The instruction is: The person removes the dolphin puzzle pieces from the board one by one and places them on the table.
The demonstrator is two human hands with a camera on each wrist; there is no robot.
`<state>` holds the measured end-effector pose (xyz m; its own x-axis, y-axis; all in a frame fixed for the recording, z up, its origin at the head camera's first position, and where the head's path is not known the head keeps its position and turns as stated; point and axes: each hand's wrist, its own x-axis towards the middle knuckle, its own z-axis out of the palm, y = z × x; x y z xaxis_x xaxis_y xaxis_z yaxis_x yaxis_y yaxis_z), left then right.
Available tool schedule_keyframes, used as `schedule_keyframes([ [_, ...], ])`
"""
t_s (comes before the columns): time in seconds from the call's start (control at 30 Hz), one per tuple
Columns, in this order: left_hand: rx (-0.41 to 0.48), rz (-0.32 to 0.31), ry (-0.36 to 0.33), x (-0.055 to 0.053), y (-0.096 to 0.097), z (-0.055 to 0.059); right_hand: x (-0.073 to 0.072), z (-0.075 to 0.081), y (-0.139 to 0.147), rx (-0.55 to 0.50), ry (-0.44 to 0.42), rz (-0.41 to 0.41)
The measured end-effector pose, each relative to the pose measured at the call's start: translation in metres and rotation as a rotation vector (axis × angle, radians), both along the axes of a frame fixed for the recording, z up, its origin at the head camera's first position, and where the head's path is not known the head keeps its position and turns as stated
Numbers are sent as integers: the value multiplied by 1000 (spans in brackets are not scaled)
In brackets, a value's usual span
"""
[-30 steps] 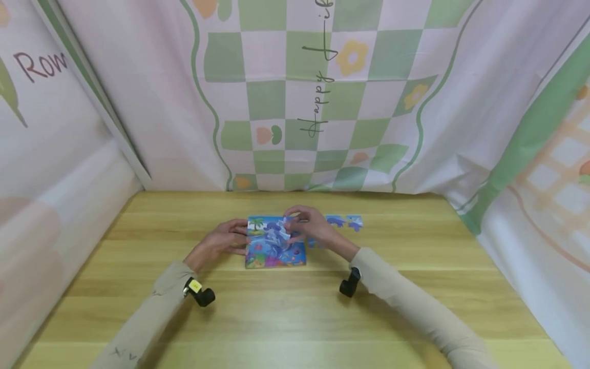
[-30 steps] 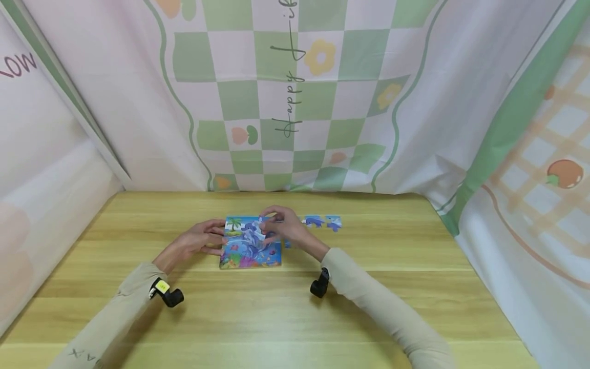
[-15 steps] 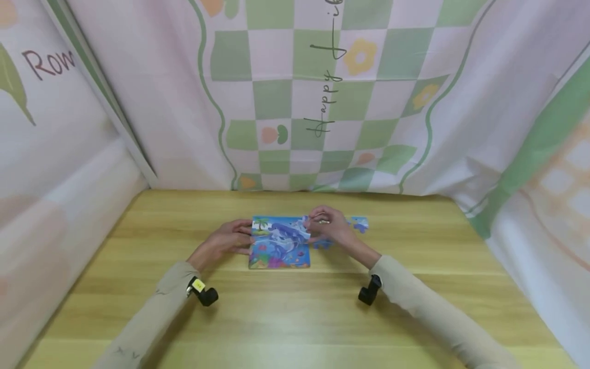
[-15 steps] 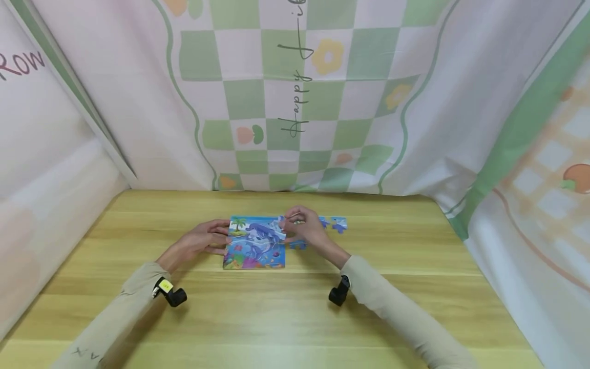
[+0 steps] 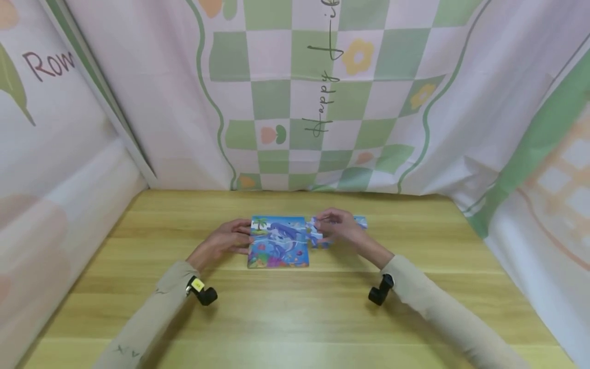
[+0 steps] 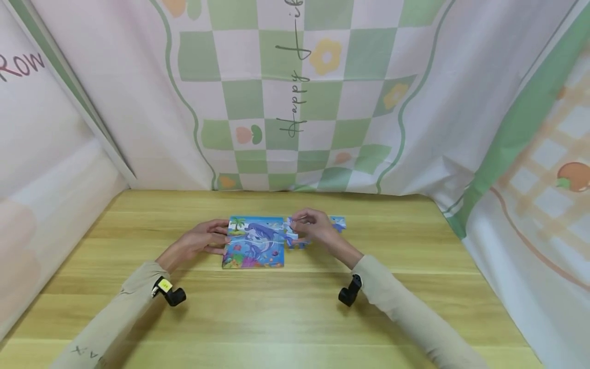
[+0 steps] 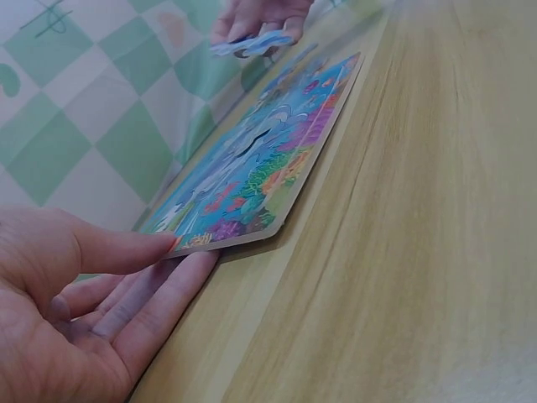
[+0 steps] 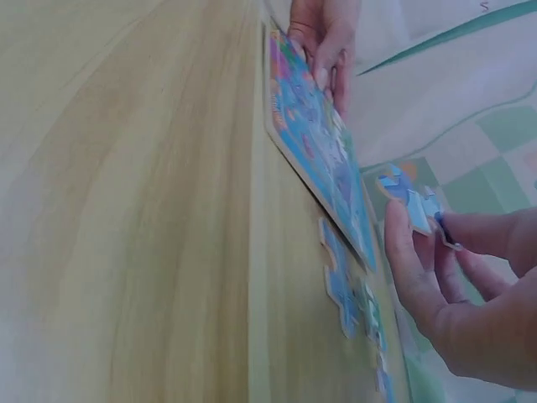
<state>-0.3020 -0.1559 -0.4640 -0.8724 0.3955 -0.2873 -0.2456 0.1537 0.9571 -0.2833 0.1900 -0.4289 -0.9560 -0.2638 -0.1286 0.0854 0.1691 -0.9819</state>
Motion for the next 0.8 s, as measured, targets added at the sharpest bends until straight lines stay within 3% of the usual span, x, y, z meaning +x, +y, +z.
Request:
schedule_keyframes([
  [0.2,1,9,-5,0,0,-2,3,3,17,69,-50,-9],
  [0.8,17,-1,-4,1,2,0,13,6,60,206,22,-14],
])
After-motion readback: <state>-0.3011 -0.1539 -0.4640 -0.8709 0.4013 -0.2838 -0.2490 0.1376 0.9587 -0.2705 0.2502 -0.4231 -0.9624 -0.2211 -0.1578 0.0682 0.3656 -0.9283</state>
